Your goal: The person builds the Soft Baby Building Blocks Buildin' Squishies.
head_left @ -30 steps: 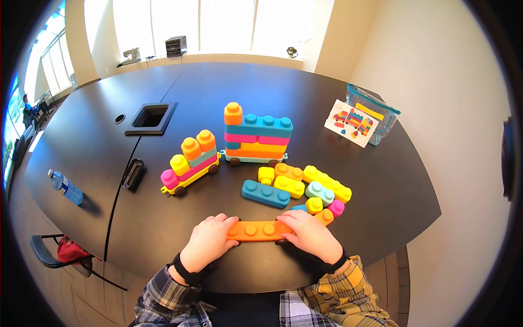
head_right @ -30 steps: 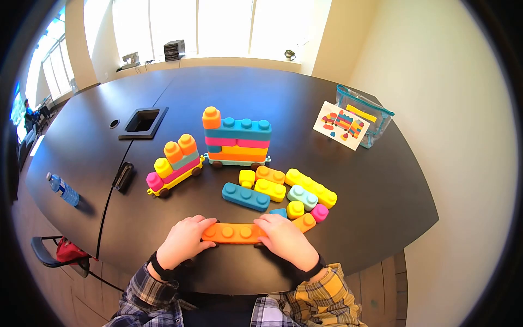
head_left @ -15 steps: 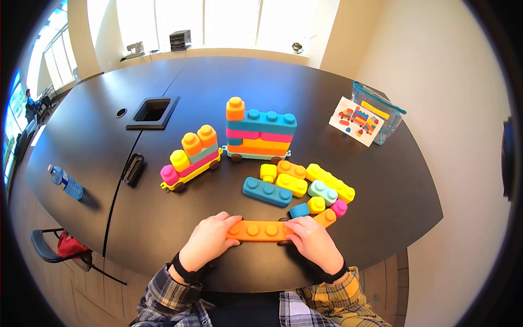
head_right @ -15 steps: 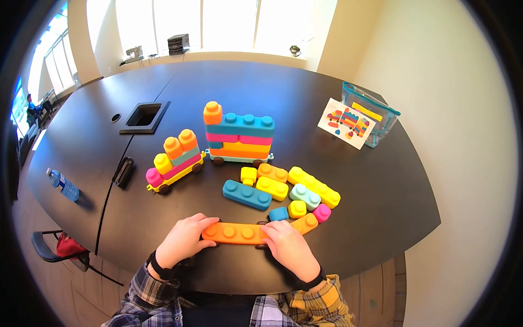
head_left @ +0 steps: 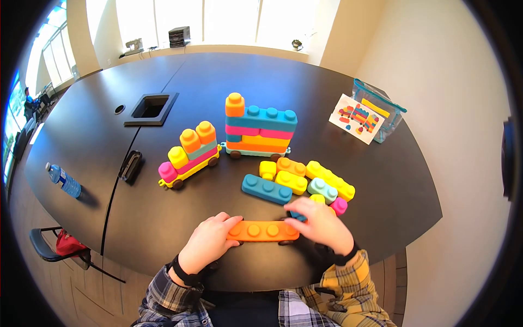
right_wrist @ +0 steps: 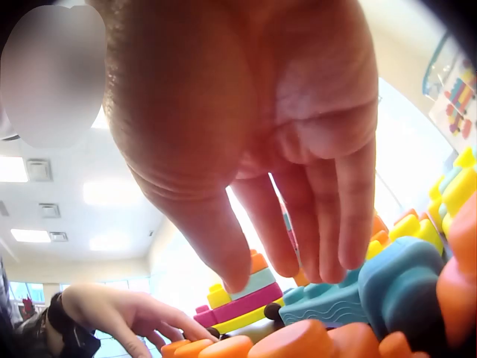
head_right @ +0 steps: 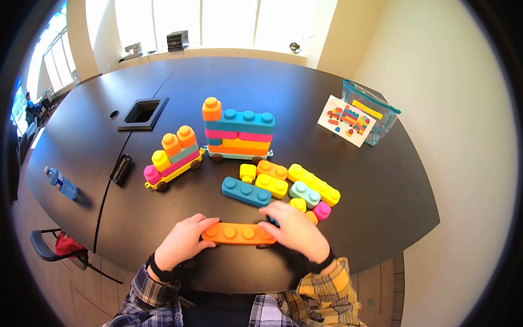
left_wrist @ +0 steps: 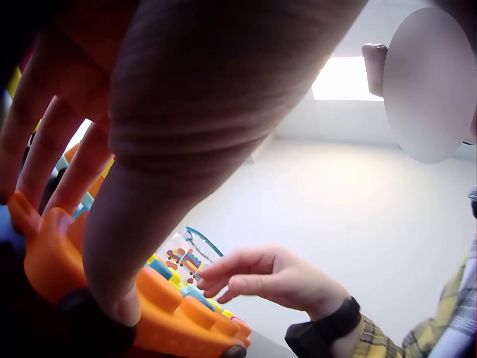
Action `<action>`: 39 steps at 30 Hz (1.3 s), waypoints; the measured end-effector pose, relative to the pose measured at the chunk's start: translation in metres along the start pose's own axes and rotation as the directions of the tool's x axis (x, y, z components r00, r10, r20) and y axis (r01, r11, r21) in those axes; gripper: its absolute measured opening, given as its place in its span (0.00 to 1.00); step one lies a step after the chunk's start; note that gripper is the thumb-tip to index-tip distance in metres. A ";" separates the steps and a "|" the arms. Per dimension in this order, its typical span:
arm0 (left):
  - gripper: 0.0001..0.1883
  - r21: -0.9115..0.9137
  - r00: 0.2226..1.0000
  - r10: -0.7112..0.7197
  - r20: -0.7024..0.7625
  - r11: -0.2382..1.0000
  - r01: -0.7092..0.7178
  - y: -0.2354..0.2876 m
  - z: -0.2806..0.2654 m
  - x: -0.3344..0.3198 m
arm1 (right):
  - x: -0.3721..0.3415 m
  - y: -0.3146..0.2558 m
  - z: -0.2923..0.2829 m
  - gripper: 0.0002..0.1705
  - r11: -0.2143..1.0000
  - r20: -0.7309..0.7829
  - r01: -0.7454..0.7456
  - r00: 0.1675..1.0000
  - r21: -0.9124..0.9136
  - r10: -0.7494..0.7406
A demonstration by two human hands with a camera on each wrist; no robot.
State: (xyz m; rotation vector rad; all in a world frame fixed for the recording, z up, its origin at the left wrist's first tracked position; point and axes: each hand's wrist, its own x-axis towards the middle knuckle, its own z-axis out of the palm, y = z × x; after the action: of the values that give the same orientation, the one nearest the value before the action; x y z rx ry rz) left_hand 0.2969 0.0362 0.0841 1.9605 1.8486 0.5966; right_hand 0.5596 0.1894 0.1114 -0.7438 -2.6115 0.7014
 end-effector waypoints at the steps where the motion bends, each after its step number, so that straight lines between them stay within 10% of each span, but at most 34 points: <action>1: 0.32 -0.003 1.000 0.002 0.005 1.000 -0.002 0.000 0.000 0.000 | 0.007 0.008 -0.001 0.20 0.996 -0.005 -0.001 1.000 -0.088 0.001; 18: 0.34 -0.024 1.000 -0.028 0.009 0.999 0.029 -0.001 -0.011 0.001 | 0.058 0.023 0.009 0.14 0.933 -0.012 -0.014 1.000 -0.360 0.010; 24: 0.35 -0.188 0.928 0.022 -0.372 0.977 -0.098 0.004 -0.035 -0.006 | 0.021 -0.026 -0.002 0.15 0.980 -0.152 0.149 0.974 -0.129 -0.168; 39: 0.21 -0.244 0.993 0.034 -0.113 0.968 -0.060 0.007 -0.023 -0.003 | -0.013 -0.020 0.029 0.20 0.988 -0.055 0.141 0.989 0.056 -0.138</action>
State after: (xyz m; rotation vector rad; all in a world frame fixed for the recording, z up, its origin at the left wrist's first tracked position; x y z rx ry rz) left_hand 0.2902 0.0325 0.1071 1.8430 1.6985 0.9174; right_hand 0.5495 0.1569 0.0964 -0.5475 -2.5548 0.7059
